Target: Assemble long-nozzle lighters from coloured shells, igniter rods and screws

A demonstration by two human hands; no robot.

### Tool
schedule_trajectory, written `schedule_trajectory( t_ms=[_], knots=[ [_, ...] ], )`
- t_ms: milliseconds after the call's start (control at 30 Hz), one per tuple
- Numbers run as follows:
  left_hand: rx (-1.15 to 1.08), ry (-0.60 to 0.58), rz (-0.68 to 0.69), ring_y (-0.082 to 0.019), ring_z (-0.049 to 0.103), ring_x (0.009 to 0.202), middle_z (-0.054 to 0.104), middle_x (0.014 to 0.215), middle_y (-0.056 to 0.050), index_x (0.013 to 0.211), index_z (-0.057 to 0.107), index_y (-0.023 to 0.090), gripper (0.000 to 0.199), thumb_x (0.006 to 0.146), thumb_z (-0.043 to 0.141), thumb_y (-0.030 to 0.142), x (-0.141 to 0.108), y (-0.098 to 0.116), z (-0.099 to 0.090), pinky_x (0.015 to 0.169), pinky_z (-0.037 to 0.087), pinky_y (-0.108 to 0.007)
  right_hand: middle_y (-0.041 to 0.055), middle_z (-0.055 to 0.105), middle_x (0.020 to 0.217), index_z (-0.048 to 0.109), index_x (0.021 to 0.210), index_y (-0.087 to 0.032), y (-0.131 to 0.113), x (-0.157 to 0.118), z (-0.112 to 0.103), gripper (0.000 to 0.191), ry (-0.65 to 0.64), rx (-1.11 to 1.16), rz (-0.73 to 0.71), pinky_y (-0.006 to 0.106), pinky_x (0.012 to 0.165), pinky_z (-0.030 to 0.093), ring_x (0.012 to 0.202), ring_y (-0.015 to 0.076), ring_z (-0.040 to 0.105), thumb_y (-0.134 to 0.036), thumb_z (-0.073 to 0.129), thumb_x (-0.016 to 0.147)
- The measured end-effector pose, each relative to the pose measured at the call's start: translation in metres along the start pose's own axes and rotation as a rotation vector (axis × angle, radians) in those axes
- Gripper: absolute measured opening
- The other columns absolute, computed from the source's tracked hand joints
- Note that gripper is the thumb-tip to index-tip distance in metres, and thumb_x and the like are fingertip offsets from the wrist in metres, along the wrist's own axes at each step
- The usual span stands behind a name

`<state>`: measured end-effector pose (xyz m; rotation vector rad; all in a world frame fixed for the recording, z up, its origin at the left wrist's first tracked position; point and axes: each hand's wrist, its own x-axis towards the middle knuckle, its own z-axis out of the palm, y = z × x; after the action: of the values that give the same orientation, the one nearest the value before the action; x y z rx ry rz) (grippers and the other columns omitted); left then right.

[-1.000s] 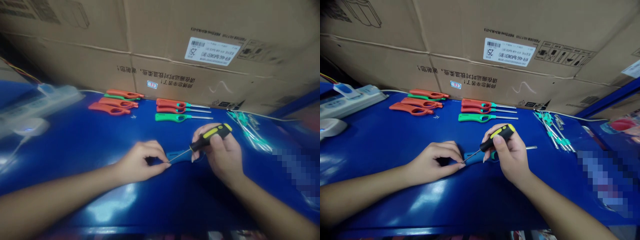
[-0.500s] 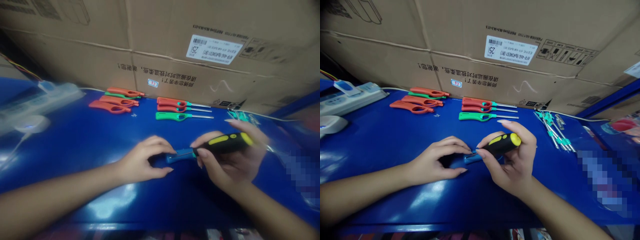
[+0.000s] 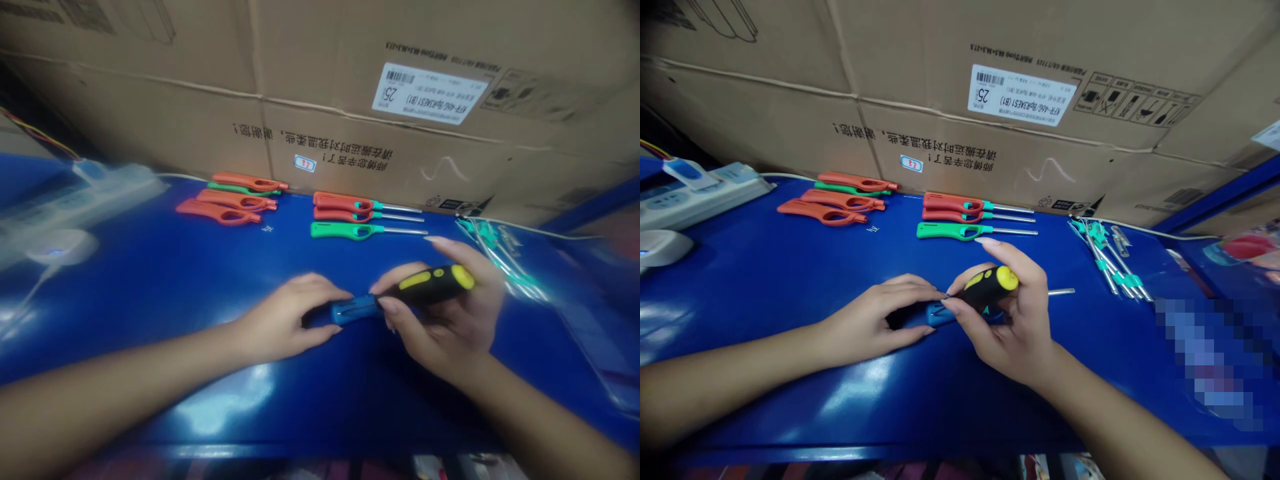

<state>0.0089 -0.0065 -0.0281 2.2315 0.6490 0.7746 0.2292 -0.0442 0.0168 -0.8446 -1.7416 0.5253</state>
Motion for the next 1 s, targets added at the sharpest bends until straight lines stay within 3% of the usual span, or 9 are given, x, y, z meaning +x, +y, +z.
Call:
schedule_trajectory(
  t_ms=[300, 500, 833, 1000],
  knots=[
    [0.018, -0.06, -0.03, -0.023, 0.062, 0.11, 0.071, 0.118, -0.007, 0.126, 0.064, 0.022, 0.036, 0.091, 0.069, 0.027, 0.001, -0.0001, -0.0012, 0.098, 0.049, -0.038, 0.0003, 0.071, 0.088, 0.04, 0.143, -0.033, 0.0005, 0.0034, 0.0002, 0.074, -0.009, -0.022, -0.064, 0.032, 0.058, 0.06, 0.063, 0.0158, 0.068, -0.008, 0.074, 0.082],
    [0.021, -0.069, -0.033, -0.023, 0.062, 0.11, 0.071, 0.118, -0.006, 0.127, 0.064, 0.023, 0.036, 0.091, 0.07, 0.027, 0.0008, -0.0005, -0.001, 0.098, 0.049, -0.038, 0.0015, 0.074, 0.099, 0.038, 0.145, -0.04, 0.0024, 0.0033, 0.0008, 0.081, -0.037, -0.06, -0.174, 0.035, 0.066, 0.063, 0.074, 0.0179, 0.072, -0.005, 0.075, 0.081],
    [0.014, -0.064, -0.037, -0.022, 0.062, 0.109, 0.071, 0.117, -0.006, 0.129, 0.063, 0.023, 0.04, 0.09, 0.07, 0.027, 0.0011, -0.0007, -0.0009, 0.098, 0.049, -0.037, 0.0021, 0.074, 0.097, 0.044, 0.143, -0.034, -0.0013, 0.0059, -0.0008, 0.077, -0.036, -0.092, -0.237, 0.033, 0.066, 0.064, 0.077, 0.0186, 0.074, -0.003, 0.075, 0.08],
    [0.017, -0.075, -0.048, -0.021, 0.061, 0.11, 0.071, 0.118, -0.005, 0.128, 0.063, 0.022, 0.039, 0.09, 0.071, 0.027, 0.0021, 0.0001, -0.0016, 0.099, 0.048, -0.037, 0.0043, 0.074, 0.097, 0.041, 0.146, -0.027, 0.0023, 0.0081, -0.0017, 0.074, -0.071, -0.136, -0.348, 0.029, 0.063, 0.063, 0.074, 0.0165, 0.073, -0.003, 0.072, 0.082]
  ],
)
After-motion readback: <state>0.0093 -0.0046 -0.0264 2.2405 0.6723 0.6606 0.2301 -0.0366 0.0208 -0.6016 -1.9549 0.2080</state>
